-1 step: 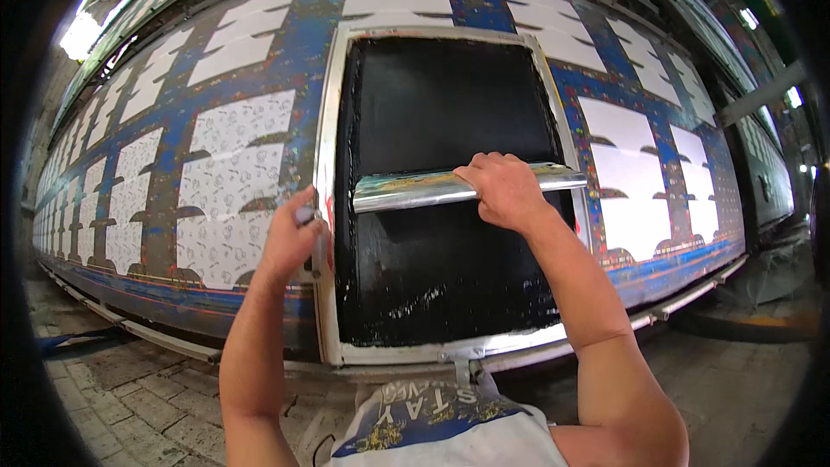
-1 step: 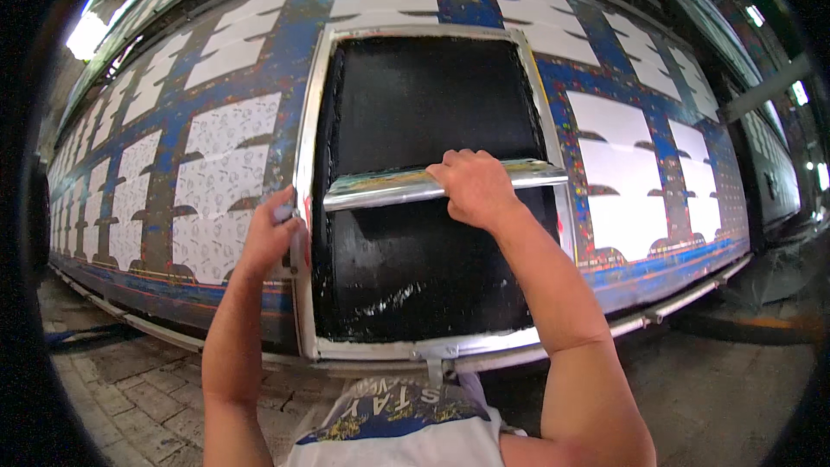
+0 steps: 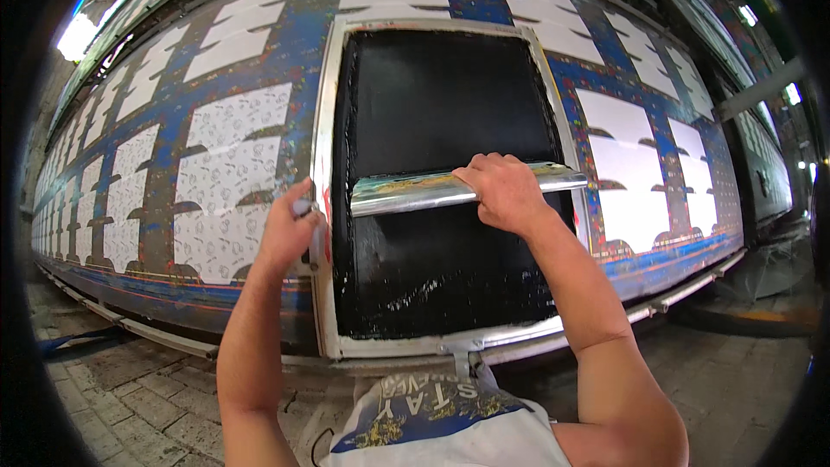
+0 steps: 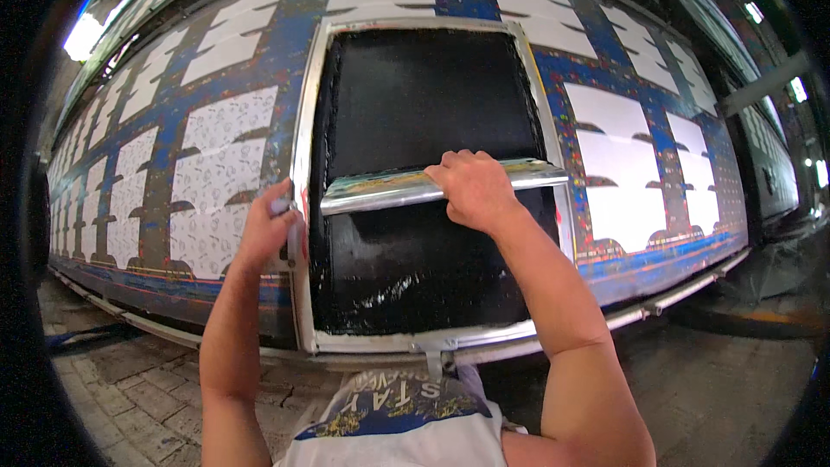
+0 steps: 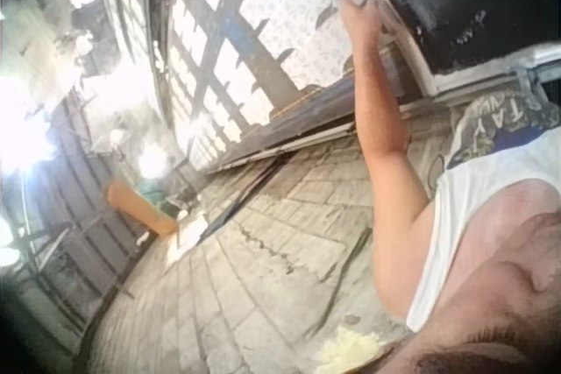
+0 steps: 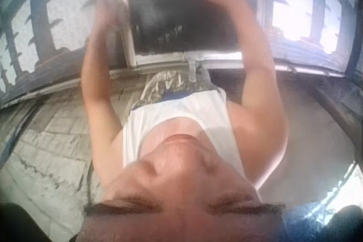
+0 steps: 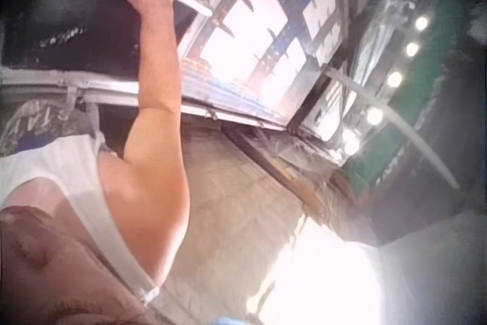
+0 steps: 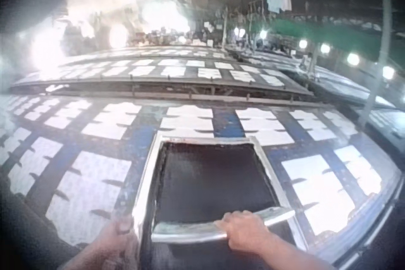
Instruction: The person repeatedly uses a squeegee to spread black ink across a screen printing frame placed over a conveyor belt with white paper sheets. The person moves the squeegee back and forth to distribute the ink evenly. At the end, the person lifts a printed paper sheet from the belt.
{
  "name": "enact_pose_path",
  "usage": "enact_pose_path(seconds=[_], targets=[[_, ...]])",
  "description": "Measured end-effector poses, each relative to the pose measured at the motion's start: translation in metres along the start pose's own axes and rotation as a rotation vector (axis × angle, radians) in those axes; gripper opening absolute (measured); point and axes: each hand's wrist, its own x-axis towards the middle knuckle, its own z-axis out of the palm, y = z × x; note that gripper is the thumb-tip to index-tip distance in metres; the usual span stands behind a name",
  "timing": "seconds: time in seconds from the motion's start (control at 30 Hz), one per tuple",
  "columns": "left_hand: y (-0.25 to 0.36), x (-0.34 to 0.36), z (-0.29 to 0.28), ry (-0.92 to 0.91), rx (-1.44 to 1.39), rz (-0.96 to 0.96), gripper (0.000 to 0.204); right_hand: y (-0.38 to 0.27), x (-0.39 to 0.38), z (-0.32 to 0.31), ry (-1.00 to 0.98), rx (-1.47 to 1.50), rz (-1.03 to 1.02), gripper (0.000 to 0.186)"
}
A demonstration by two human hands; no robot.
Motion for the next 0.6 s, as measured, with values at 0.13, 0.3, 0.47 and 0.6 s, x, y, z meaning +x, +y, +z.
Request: enact_pose_path(seconds=[0.13,0.3,0.47,0.6], targets=[[-0.001,0.010,0.002,0.016,-0.065,0.066,0.068,-0.038,-0.050,-0.007,0.011,0.040,0.004,0.059],[0.002,0.011,0.000,0.010,0.023,0.017,0.067,-0.090,-0.108,-0.019,0.018,0.058,0.024,0.052],[0.007,0.008,0.000,0.008,-0.025,0.013,0.068,-0.129,-0.148,-0.027,-0.044,0.062,0.077,0.055],[0.008,0.008,-0.001,0.024,0.005,0.045,0.069,-0.147,-0.161,-0.031,-0.049,0.078,0.108,0.059]])
